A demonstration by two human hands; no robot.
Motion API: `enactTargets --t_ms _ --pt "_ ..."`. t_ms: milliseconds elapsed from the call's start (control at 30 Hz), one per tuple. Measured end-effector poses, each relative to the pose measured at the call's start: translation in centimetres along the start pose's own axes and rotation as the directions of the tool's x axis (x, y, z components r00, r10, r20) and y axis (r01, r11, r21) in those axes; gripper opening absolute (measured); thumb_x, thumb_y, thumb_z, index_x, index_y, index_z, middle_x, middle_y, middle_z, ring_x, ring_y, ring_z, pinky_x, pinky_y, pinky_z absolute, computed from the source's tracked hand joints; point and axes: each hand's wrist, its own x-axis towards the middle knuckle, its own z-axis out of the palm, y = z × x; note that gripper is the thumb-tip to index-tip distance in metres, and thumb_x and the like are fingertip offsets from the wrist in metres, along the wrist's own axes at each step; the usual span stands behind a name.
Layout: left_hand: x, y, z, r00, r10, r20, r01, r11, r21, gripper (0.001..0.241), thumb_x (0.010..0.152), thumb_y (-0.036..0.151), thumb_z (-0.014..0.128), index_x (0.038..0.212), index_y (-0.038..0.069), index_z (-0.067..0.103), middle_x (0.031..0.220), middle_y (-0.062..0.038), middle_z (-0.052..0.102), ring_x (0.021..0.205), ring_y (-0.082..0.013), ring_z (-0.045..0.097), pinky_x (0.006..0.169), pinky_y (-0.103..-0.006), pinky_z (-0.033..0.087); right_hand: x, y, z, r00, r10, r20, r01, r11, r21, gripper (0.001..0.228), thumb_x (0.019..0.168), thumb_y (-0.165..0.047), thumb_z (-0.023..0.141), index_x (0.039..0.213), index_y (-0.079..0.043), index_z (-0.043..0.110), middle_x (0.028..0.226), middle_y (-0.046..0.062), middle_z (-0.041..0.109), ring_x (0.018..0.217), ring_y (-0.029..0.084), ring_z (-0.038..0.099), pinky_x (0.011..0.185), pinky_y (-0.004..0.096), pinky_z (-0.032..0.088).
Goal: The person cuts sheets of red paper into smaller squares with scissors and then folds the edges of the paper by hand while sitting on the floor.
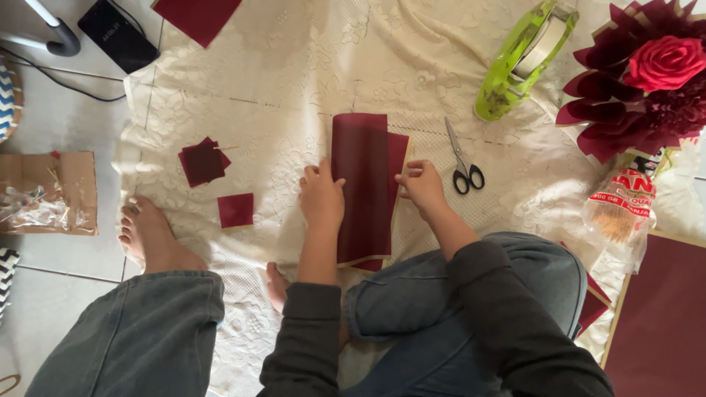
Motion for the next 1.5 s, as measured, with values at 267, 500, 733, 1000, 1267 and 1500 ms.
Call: enactTargets --t_ms 267,500,733,1000,1267,1500 --pt "-1.7 3.1 0.3 0.997 -0.020 0.080 0.030 0.993 -0.117 0.054 0.102 0.025 0.062 0.149 0.008 0.043 0.129 -0.018 0.053 0.124 -0.0381 0.058 0.097 -0.0486 0.056 0.9 0.6 -0.4 0.996 0.055 0.075 -0.064 0.990 0.128 0.051 0.090 -0.003 0.074 0.136 0.005 0.054 0.104 0.020 0.068 0.092 0.029 0.074 0.076 0.039 0.064" --pt "-0.7 5.3 0.2 0.996 -0.085 0.030 0.082 0.709 -0.700 0.060 0.102 0.007 0.059 0.155 0.008 0.030 0.147 -0.028 0.046 0.137 -0.0457 0.050 0.110 -0.0551 0.049 2.2 -1.9 -2.0 0.948 -0.316 -0.028 0.314 0.947 -0.069 0.031 0.097 -0.004 0.066 0.127 -0.002 0.068 0.107 0.013 0.069 0.097 0.024 0.067 0.084 0.036 0.055" --pt "3.6 2.2 3.8 0.962 0.024 -0.273 -0.162 0.853 -0.496 0.067 0.098 0.000 0.063 0.157 0.010 0.034 0.156 -0.022 0.032 0.146 -0.0474 0.034 0.120 -0.0572 0.040 6.1 1.1 -2.9 0.872 -0.468 -0.146 0.305 0.752 -0.585 0.012 0.091 -0.010 0.073 0.103 -0.010 0.076 0.091 0.008 0.071 0.085 0.024 0.074 0.072 0.036 0.059" --pt "1.3 4.3 6.0 0.920 0.366 -0.138 -0.345 0.926 0.153 0.084 0.099 0.054 0.061 0.164 0.013 0.026 0.172 -0.014 0.016 0.158 -0.0356 0.015 0.124 -0.0631 0.015 5.6 -0.5 -1.4 0.872 -0.485 -0.073 0.332 0.693 -0.640 0.012 0.087 -0.016 0.075 0.091 -0.004 0.074 0.082 0.014 0.067 0.087 0.038 0.071 0.073 0.046 0.057" --pt "1.1 2.7 7.8 0.893 0.451 0.002 -0.439 0.868 0.231 0.089 0.098 0.068 0.052 0.165 0.018 0.023 0.174 -0.008 0.012 0.160 -0.0299 0.007 0.126 -0.0631 0.006 3.8 -4.9 -8.0 0.944 -0.294 -0.153 0.202 0.877 -0.436 0.013 0.082 -0.007 0.068 0.093 -0.001 0.073 0.073 0.017 0.067 0.062 0.023 0.068 0.056 0.034 0.051" --pt "1.8 1.8 9.3 0.895 0.412 -0.170 -0.361 0.894 0.266 0.086 0.099 0.068 0.049 0.163 0.014 0.029 0.172 -0.011 0.018 0.160 -0.0298 0.011 0.125 -0.0656 0.007 4.4 -3.0 -18.4 0.926 -0.285 -0.248 0.039 0.724 -0.689 0.009 0.081 -0.012 0.075 0.089 -0.011 0.078 0.067 0.011 0.069 0.066 0.029 0.068 0.060 0.036 0.054"
